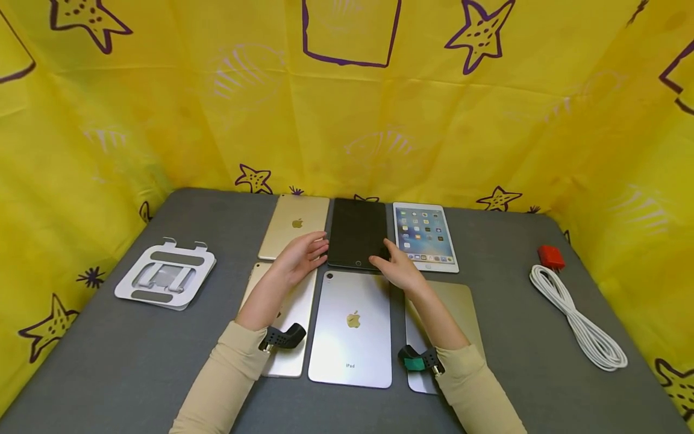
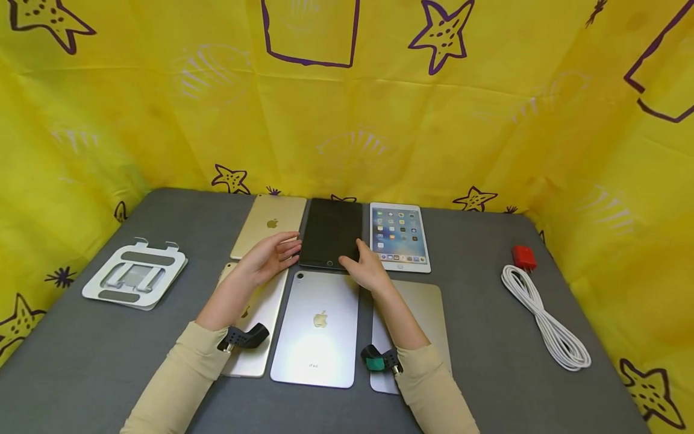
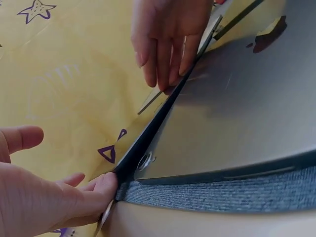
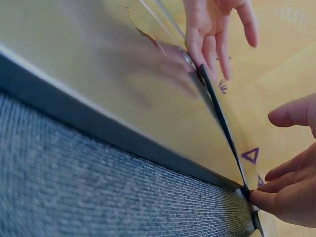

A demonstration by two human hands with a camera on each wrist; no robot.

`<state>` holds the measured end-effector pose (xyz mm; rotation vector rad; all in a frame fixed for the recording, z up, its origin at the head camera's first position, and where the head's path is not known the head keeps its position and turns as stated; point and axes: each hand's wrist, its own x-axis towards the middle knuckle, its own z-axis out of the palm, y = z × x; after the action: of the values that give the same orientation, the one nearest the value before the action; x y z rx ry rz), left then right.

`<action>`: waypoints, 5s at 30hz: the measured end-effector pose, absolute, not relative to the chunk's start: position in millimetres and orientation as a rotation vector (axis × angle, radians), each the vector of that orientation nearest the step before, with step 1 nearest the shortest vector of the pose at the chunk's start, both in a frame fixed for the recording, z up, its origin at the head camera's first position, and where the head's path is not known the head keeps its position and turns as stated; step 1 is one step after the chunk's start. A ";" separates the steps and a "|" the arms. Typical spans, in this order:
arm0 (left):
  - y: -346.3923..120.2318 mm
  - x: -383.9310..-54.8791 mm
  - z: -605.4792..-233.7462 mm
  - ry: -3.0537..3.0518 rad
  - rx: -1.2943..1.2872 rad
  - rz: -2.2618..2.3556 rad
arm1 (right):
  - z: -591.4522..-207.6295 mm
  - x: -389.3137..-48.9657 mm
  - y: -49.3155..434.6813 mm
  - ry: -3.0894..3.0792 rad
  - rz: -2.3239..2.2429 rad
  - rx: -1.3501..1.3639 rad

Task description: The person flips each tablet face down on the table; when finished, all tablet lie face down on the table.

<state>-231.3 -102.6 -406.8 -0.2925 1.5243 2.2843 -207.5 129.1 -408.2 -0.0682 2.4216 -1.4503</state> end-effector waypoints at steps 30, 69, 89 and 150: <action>-82.2 -213.1 -376.7 2.178 -0.112 2.318 | -420.9 -205.5 105.8 2.391 -1.633 -0.076; -25.8 -210.5 -378.0 2.021 -0.010 2.412 | -361.9 -229.9 127.8 2.229 -1.958 -0.242; -22.8 -209.7 -380.9 2.019 -0.031 2.439 | -353.0 -253.8 112.2 2.391 -2.026 -0.197; -47.8 -210.5 -412.6 1.804 -0.077 2.084 | -373.8 -241.6 163.4 1.865 -2.360 0.148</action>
<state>-210.5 -47.8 -412.6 -0.0770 1.8044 2.0838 -241.6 163.4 -373.8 0.1476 1.8646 -2.3599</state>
